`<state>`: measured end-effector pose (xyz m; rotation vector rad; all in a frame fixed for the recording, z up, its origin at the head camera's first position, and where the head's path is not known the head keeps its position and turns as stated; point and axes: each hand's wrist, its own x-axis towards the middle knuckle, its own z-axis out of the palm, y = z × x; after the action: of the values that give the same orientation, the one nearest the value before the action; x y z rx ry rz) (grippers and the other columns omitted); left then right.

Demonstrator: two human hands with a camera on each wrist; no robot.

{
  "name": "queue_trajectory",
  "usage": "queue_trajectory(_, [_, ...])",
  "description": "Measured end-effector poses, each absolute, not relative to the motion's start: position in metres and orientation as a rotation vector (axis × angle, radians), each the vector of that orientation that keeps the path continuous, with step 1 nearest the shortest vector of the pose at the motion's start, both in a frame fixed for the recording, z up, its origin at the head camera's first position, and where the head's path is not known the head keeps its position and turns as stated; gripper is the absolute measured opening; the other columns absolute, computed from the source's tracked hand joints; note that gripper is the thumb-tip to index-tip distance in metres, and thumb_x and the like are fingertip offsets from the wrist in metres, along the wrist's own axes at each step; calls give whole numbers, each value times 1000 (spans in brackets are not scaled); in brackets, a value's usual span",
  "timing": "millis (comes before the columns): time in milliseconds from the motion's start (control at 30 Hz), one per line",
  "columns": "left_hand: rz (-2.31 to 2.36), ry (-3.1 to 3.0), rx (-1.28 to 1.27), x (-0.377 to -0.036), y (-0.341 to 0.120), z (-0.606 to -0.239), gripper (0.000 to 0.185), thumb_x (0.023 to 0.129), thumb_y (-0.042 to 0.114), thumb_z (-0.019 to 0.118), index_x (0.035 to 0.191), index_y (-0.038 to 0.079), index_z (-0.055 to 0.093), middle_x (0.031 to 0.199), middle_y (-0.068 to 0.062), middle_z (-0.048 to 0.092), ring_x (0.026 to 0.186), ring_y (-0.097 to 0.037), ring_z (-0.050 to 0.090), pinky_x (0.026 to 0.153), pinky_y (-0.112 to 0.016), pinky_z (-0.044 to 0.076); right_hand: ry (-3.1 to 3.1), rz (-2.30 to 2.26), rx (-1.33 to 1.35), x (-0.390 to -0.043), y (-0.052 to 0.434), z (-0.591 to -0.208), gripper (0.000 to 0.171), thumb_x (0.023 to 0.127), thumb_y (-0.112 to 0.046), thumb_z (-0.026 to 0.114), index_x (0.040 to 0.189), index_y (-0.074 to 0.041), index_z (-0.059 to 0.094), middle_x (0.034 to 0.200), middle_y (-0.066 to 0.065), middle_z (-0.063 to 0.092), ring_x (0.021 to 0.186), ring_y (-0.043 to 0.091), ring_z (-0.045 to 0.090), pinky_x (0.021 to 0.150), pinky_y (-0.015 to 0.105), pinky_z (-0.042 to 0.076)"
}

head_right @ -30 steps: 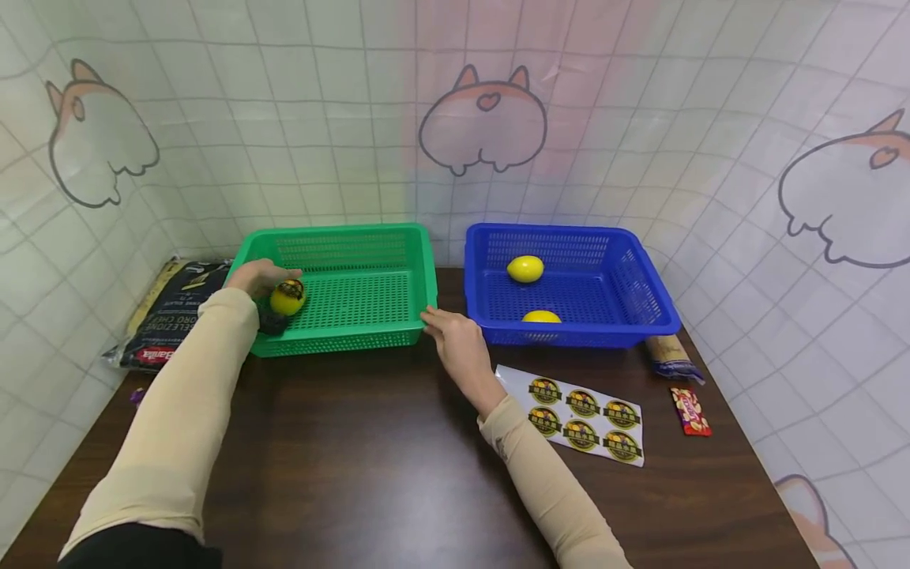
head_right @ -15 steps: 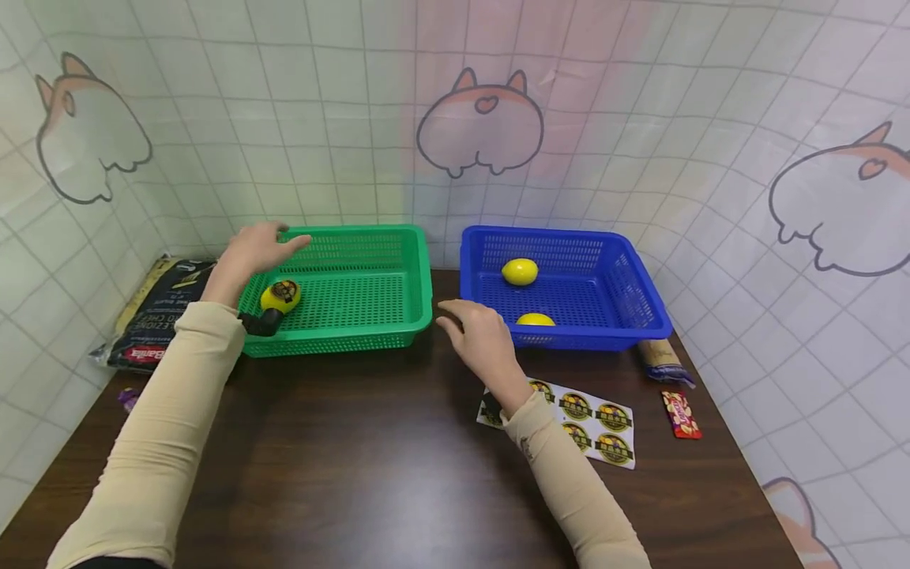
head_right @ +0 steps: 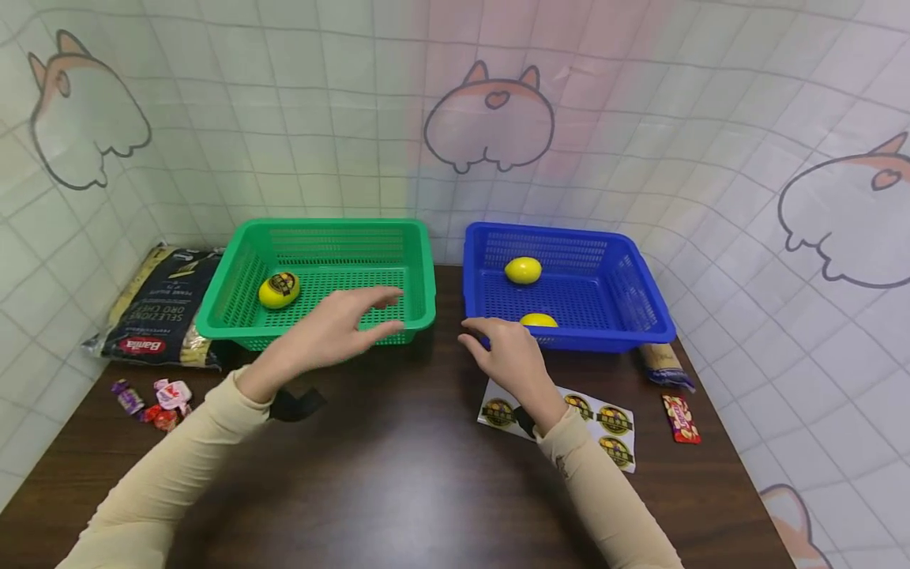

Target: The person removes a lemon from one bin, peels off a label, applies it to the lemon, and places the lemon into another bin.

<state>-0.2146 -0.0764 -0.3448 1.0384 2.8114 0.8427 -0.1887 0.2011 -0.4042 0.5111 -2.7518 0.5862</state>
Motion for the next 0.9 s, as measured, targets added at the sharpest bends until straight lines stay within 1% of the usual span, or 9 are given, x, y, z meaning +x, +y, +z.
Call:
queue_trajectory(100, [923,2664,1155,-202,-62,-363,53,99,45,58,141,13,54,134,-5,66,123,-21,64,102,-41,55,-2769,576,536,-188,208,-402,29,96,-34,66,117,-15,74,113,6,77,91,22,74,76,40,61])
queue_trajectory(167, [1081,2440,1134,-201,-54,-377,48,100,41,58,139,13,55,135,-5,65,125,-22,63,104,-41,54,-2780,571,555,-192,214,-396,29,95,-33,67,116,-14,74,112,6,77,90,23,74,75,41,61])
queue_trajectory(233, [1282,2149,1003,-205,-46,-394,45,102,38,55,138,11,56,135,-8,64,128,-27,61,107,-41,53,-2811,560,568,-199,222,-387,29,95,-32,67,116,-13,74,110,8,77,90,24,74,76,42,61])
queue_trajectory(333, [1481,1798,747,-215,-34,-419,45,105,34,49,139,4,53,140,-17,60,133,-35,55,113,-43,48,-2894,532,578,-213,235,-371,31,95,-32,68,117,-12,73,109,9,77,94,26,74,79,45,61])
queue_trajectory(367, [1512,1733,678,-217,-31,-427,47,106,33,47,140,1,52,141,-21,57,135,-38,53,115,-44,46,-2934,517,584,-219,240,-367,32,95,-33,67,119,-11,72,110,10,77,97,27,74,82,46,61])
queue_trajectory(433, [1531,1705,590,-220,-23,-441,49,106,34,45,140,-2,51,142,-24,55,136,-39,52,115,-42,46,-3014,511,601,-230,249,-357,35,96,-33,65,122,-10,71,114,12,76,102,29,73,86,47,60])
queue_trajectory(500, [1551,1706,524,-220,-15,-451,51,107,33,45,140,-4,50,143,-27,54,134,-37,54,114,-40,47,-3088,511,618,-243,259,-348,38,98,-34,64,126,-8,68,119,14,73,108,30,71,91,49,59])
queue_trajectory(667, [1677,1691,387,-216,11,-466,54,105,35,48,138,-7,50,138,-29,58,122,-29,65,106,-37,54,-3229,497,625,-277,279,-331,42,98,-32,63,131,-6,64,126,18,70,115,35,66,98,53,54])
queue_trajectory(900, [1955,1670,206,-214,47,-475,54,102,36,56,133,-8,54,132,-28,63,110,-18,71,96,-29,58,-3570,484,492,-322,290,-339,45,99,-33,61,137,-8,59,141,20,58,129,40,56,110,58,46])
